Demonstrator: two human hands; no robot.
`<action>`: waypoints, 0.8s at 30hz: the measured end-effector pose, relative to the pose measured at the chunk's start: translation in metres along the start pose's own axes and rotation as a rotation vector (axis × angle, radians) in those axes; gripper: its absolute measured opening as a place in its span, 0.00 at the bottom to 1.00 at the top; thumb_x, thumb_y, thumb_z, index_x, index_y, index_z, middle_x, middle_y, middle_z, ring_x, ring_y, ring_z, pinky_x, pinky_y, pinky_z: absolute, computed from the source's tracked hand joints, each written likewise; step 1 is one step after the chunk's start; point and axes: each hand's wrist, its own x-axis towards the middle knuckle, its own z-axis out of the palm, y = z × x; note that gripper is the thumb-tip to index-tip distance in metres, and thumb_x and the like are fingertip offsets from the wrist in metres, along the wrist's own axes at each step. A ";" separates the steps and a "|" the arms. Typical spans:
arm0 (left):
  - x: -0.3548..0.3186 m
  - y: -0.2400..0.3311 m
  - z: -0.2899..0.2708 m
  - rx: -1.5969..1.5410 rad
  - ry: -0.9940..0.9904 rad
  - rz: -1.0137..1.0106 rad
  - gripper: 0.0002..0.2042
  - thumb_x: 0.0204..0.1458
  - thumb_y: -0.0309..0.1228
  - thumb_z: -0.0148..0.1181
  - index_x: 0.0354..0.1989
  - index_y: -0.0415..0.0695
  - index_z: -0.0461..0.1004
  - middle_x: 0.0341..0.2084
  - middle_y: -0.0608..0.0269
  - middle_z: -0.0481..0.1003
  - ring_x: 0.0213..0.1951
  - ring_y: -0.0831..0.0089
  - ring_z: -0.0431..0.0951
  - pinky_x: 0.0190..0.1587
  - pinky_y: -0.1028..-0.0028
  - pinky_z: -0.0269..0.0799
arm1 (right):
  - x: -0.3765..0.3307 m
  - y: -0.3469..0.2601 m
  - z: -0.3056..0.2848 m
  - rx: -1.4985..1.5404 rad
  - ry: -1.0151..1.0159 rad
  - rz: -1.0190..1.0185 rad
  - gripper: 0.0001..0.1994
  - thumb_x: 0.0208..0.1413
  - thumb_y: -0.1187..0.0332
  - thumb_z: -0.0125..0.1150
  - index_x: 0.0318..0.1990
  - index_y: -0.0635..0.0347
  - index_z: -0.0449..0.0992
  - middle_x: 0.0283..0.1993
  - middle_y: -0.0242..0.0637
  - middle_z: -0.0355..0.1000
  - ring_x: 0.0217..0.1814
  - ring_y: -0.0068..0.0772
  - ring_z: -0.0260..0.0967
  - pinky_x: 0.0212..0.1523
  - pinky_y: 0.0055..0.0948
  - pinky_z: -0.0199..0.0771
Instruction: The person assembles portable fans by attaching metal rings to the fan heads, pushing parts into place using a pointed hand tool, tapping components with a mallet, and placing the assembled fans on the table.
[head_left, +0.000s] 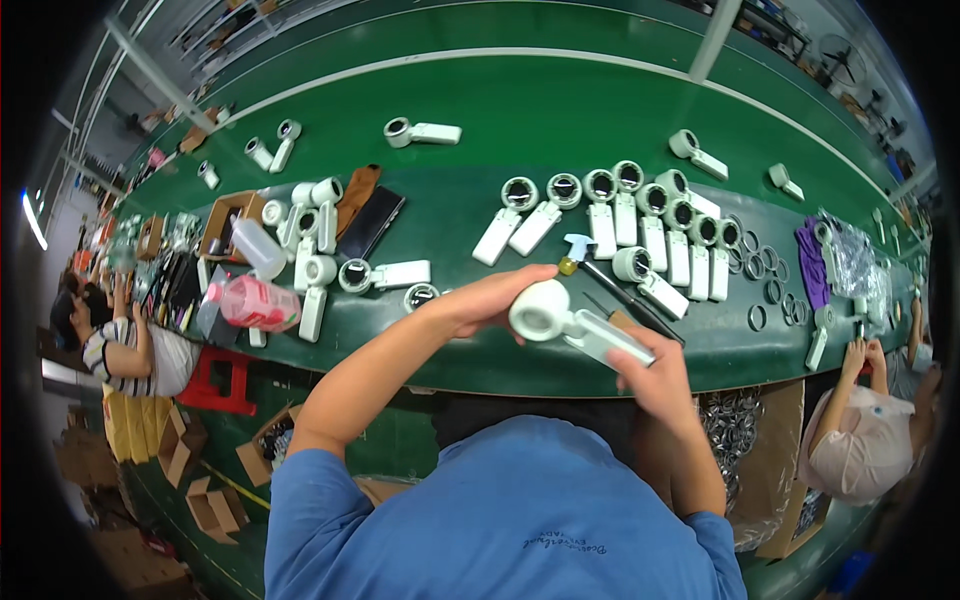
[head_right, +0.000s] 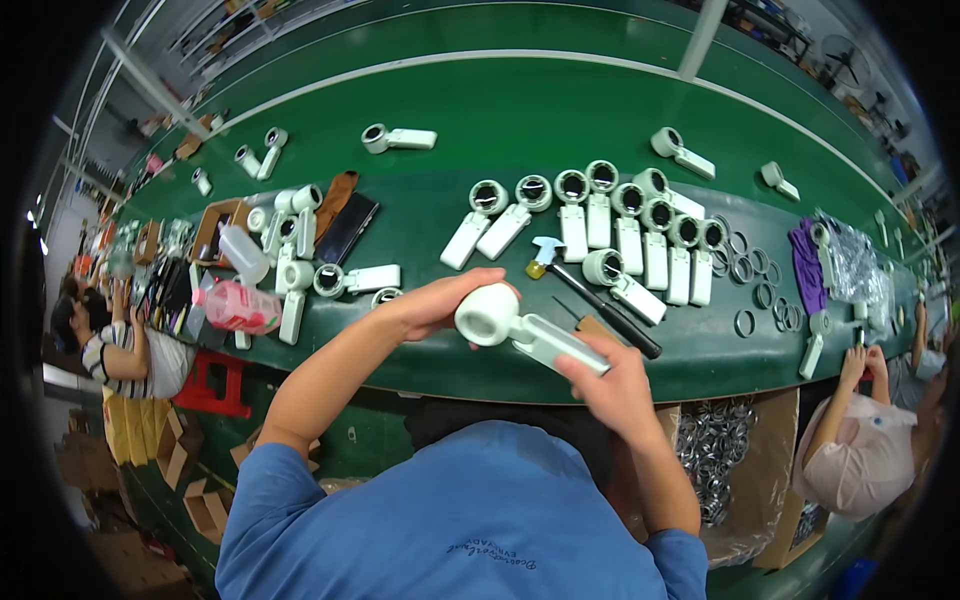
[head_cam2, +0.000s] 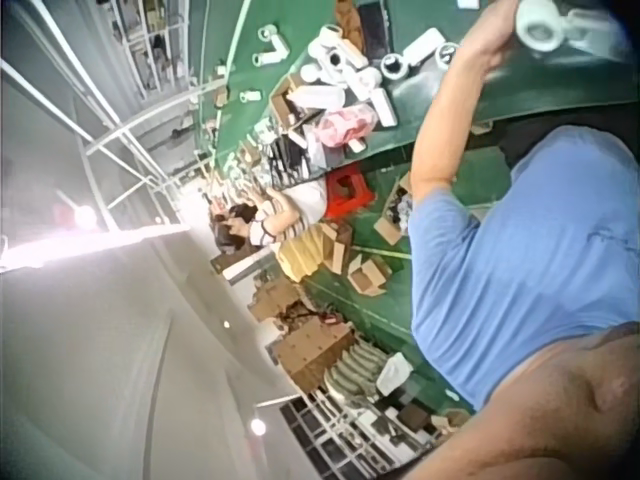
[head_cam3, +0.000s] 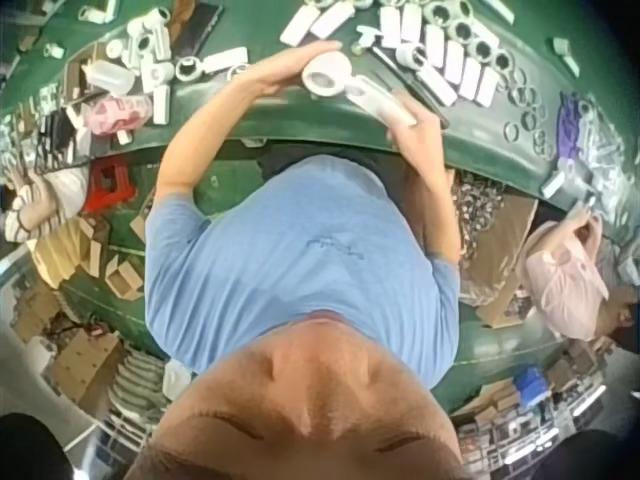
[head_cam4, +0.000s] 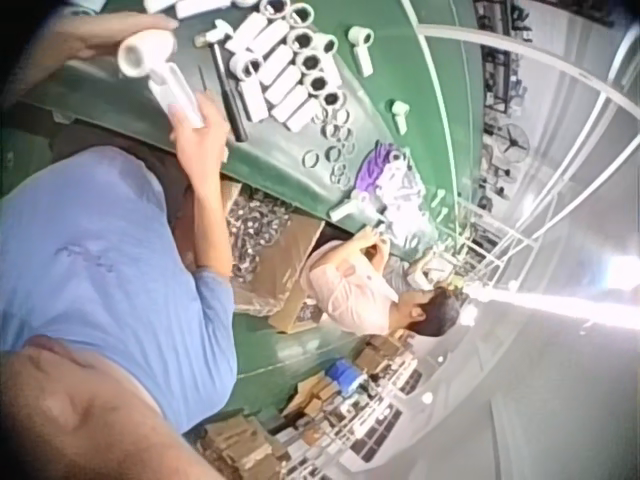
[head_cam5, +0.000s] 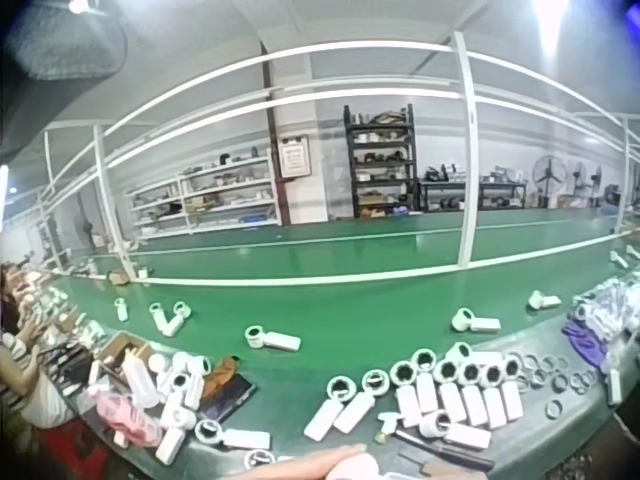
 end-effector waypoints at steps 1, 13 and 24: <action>-0.001 -0.002 0.007 0.215 0.185 0.105 0.33 0.59 0.45 0.64 0.69 0.44 0.60 0.41 0.60 0.79 0.46 0.73 0.78 0.49 0.71 0.73 | 0.003 0.012 0.003 -0.347 0.136 -0.384 0.20 0.46 0.69 0.74 0.49 0.58 0.79 0.43 0.44 0.80 0.30 0.43 0.73 0.31 0.36 0.73; 0.084 -0.101 -0.008 1.132 0.667 0.781 0.41 0.46 0.37 0.75 0.68 0.42 0.60 0.53 0.52 0.74 0.55 0.56 0.74 0.61 0.62 0.66 | 0.015 0.102 -0.021 -0.949 0.485 -0.804 0.22 0.48 0.65 0.73 0.53 0.57 0.78 0.50 0.45 0.76 0.48 0.50 0.73 0.51 0.44 0.71; 0.080 -0.092 0.011 1.127 0.804 0.944 0.39 0.47 0.38 0.73 0.67 0.40 0.60 0.54 0.48 0.72 0.56 0.52 0.71 0.59 0.60 0.67 | 0.030 0.124 -0.279 -0.588 0.991 -0.126 0.13 0.64 0.65 0.60 0.51 0.61 0.73 0.47 0.39 0.72 0.49 0.35 0.70 0.50 0.33 0.72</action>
